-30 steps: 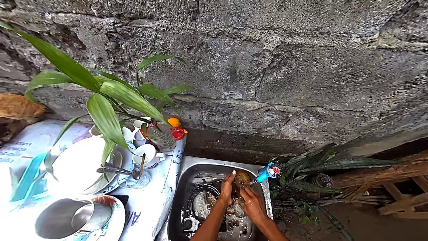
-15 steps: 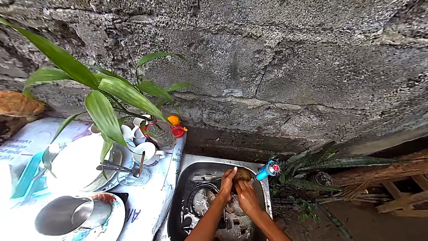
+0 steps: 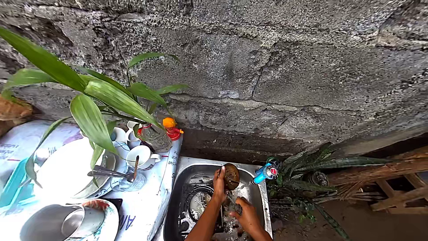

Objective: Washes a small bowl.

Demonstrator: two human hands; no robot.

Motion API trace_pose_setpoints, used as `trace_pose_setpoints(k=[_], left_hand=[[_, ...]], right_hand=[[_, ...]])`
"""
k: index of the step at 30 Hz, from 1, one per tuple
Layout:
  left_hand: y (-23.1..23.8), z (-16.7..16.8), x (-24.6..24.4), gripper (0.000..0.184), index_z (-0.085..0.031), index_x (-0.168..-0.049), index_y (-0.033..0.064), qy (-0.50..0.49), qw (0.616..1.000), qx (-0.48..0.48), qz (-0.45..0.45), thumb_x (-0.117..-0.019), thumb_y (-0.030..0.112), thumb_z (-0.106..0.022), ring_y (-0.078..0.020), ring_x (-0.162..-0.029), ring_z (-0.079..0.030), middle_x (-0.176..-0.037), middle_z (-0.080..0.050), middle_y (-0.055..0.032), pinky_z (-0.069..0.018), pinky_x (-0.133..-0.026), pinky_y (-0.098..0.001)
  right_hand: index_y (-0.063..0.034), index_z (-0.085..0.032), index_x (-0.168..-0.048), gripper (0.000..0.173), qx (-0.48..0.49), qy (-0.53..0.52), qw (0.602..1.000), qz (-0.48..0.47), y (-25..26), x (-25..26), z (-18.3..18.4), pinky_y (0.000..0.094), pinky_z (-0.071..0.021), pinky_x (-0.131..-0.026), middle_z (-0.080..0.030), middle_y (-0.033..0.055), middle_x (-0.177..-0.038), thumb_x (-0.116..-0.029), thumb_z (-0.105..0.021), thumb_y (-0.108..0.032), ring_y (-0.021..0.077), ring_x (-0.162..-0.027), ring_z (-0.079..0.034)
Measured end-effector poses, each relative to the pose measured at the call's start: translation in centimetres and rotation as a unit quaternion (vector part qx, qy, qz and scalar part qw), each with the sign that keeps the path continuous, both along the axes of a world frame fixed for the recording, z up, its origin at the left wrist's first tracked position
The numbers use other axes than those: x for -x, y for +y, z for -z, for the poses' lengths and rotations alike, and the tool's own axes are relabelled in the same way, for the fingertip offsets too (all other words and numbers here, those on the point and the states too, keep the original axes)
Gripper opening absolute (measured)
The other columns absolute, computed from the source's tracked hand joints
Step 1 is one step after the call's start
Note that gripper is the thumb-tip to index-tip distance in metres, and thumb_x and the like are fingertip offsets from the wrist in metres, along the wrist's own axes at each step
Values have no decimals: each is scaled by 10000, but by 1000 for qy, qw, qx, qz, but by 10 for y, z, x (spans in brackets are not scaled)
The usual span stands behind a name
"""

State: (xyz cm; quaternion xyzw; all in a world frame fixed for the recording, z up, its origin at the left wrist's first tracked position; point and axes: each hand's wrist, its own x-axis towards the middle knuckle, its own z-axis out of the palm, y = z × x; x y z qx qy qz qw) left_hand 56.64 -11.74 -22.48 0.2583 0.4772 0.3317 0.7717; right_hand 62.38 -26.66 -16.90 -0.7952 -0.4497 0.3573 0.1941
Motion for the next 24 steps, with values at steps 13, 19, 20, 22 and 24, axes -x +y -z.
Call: trace_pose_setpoints(k=[13, 19, 20, 22, 24], left_hand=[[-27, -27, -2, 487, -348, -1500, 164, -51, 988, 136, -59, -1084, 393, -456, -318, -1079, -626, -1285, -592, -194, -543, -842, -512], [-17, -43, 16, 585, -476, -1418, 104, -80, 970, 226, -43, -1053, 555, -400, -348, -1119, -623, -1301, -594, -202, -548, -873, -544], [-13, -45, 22, 621, -439, -1466, 115, -94, 965, 240, -39, -1046, 571, -407, -403, -1191, -602, -1384, -552, -229, -542, -912, -602], [-3, -48, 27, 658, -416, -1496, 132, -92, 967, 236, -28, -1033, 599, -415, -431, -1240, -570, -1443, -509, -238, -523, -937, -624], [0, -47, 28, 687, -411, -1507, 146, -89, 968, 235, -15, -1017, 627, -428, -433, -1263, -555, -1471, -487, -232, -517, -949, -622]], right_hand=[[-36, -802, -1051, 313, -349, -110, 927, 87, 19, -1, 32, 500, -542, -958, -729, 179, -1103, -829, -625, 96, 383, -1059, -669], [-20, -785, -879, 241, -365, -168, 910, 106, 1, -29, 45, 491, -559, -917, -720, 184, -1004, -809, -588, 101, 372, -1008, -672], [16, -773, -891, 211, -336, -170, 915, 144, -8, -48, 49, 541, -549, -909, -697, 228, -998, -799, -617, 124, 411, -1005, -661], [28, -772, -959, 192, -308, -159, 914, 212, -13, -63, 46, 544, -546, -893, -653, 258, -1025, -783, -728, 90, 402, -987, -648], [8, -770, -995, 235, -335, -133, 908, 214, -10, -51, 34, 477, -548, -888, -641, 238, -1064, -765, -804, -30, 345, -989, -641]])
